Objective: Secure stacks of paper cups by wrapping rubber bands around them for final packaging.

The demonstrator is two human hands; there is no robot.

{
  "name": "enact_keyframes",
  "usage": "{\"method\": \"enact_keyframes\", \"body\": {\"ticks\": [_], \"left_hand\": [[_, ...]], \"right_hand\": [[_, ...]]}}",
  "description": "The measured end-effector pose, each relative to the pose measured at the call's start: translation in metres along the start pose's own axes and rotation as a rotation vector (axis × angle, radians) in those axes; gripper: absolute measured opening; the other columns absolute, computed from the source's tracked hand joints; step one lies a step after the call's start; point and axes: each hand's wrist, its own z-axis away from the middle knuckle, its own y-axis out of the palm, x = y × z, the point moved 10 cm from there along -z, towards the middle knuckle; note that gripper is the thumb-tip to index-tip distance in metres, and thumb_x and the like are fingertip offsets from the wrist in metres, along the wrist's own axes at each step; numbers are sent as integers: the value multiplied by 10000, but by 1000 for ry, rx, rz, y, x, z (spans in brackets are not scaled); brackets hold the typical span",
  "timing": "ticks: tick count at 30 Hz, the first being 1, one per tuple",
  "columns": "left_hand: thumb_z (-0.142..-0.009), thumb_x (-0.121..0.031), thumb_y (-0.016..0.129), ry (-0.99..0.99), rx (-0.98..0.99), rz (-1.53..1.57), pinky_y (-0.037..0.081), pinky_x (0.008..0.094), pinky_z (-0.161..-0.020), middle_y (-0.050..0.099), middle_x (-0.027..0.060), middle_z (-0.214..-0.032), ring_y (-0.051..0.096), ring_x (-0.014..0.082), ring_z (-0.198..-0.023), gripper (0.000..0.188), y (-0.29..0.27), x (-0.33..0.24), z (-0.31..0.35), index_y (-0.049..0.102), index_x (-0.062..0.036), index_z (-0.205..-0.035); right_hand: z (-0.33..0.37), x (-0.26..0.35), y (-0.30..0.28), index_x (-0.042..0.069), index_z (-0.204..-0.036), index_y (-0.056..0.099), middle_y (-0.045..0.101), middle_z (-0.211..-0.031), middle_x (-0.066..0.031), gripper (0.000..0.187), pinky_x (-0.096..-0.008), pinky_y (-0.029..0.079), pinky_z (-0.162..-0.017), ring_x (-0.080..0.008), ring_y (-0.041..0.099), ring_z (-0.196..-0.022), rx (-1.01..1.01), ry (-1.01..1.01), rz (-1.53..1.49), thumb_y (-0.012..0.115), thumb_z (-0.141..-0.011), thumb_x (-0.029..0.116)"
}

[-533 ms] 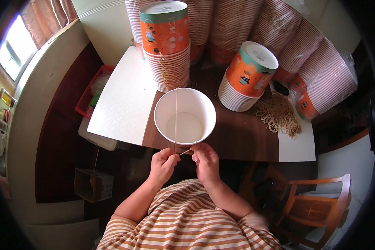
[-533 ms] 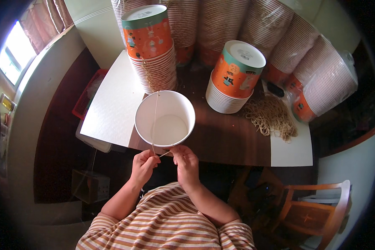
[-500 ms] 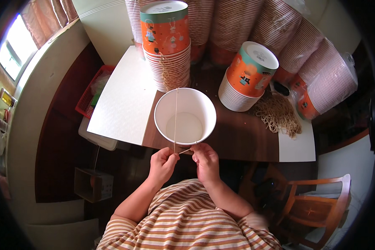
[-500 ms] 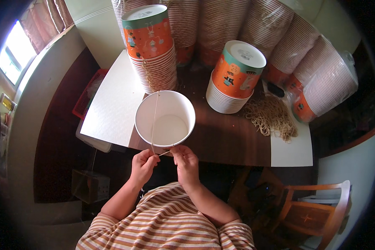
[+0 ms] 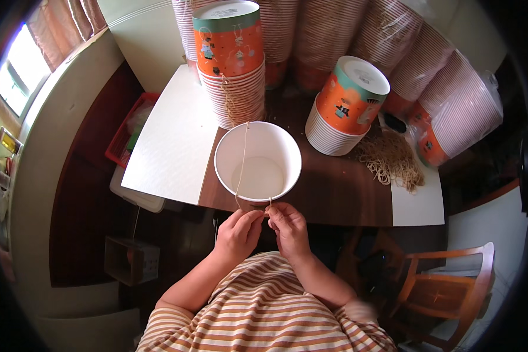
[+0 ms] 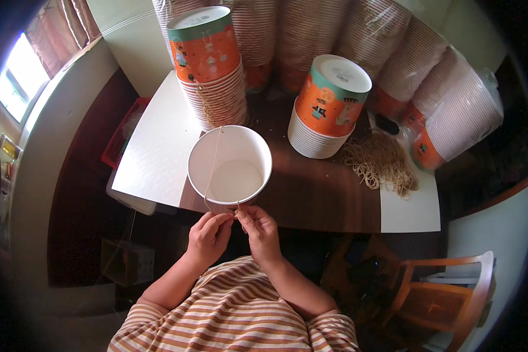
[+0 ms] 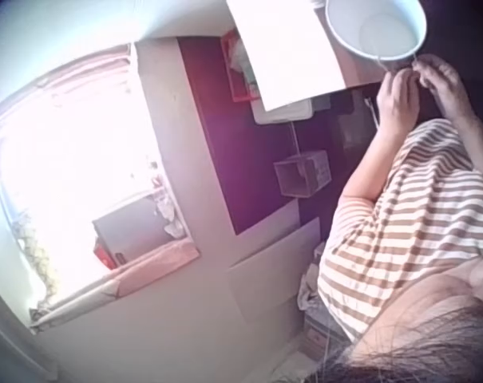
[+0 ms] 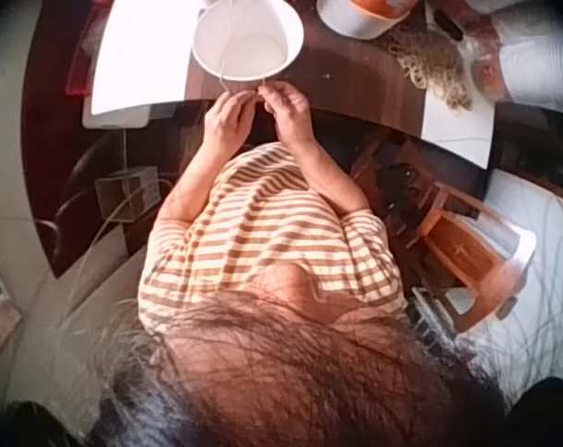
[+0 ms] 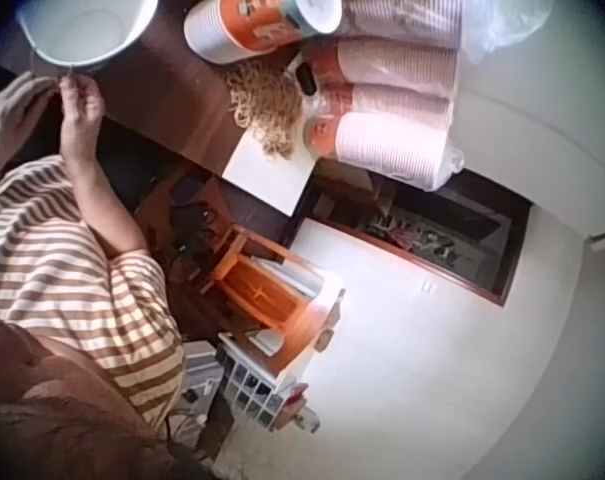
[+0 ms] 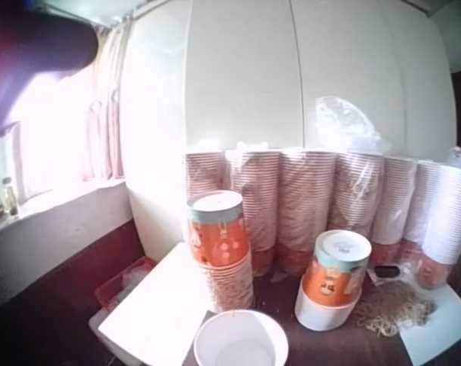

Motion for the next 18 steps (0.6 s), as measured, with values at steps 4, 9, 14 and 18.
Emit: {"method": "enact_keyframes", "body": {"ticks": [4,9,14,18], "left_hand": [[-745,30,652,-24,3,0,483,341,-560,585,96,-738,584,257,-630,210,4,3,3,602,-21,-943],[-726,0,662,37,0,-74,480,343,-598,578,82,-733,575,251,-637,217,7,0,7,610,-32,-934],[-717,-13,665,98,-17,-107,474,348,-632,573,73,-736,568,239,-650,212,5,-6,7,614,-24,-922],[-705,-14,668,142,18,-103,469,345,-637,577,75,-756,564,237,-652,225,6,-12,7,616,-24,-924]], "right_hand": [[7,3,1,29,-966,629,603,-816,33,120,-175,394,-655,-16,465,-718,-17,-41,114,608,-902,129],[11,5,2,33,-953,631,599,-824,37,95,-177,411,-681,-17,481,-736,-35,-97,124,615,-893,104],[10,6,3,43,-931,635,607,-829,32,72,-179,414,-671,-20,490,-727,-51,-169,145,617,-891,100],[11,11,6,31,-909,628,623,-835,10,70,-195,430,-691,-37,515,-749,-88,-166,125,609,-894,96]]}}
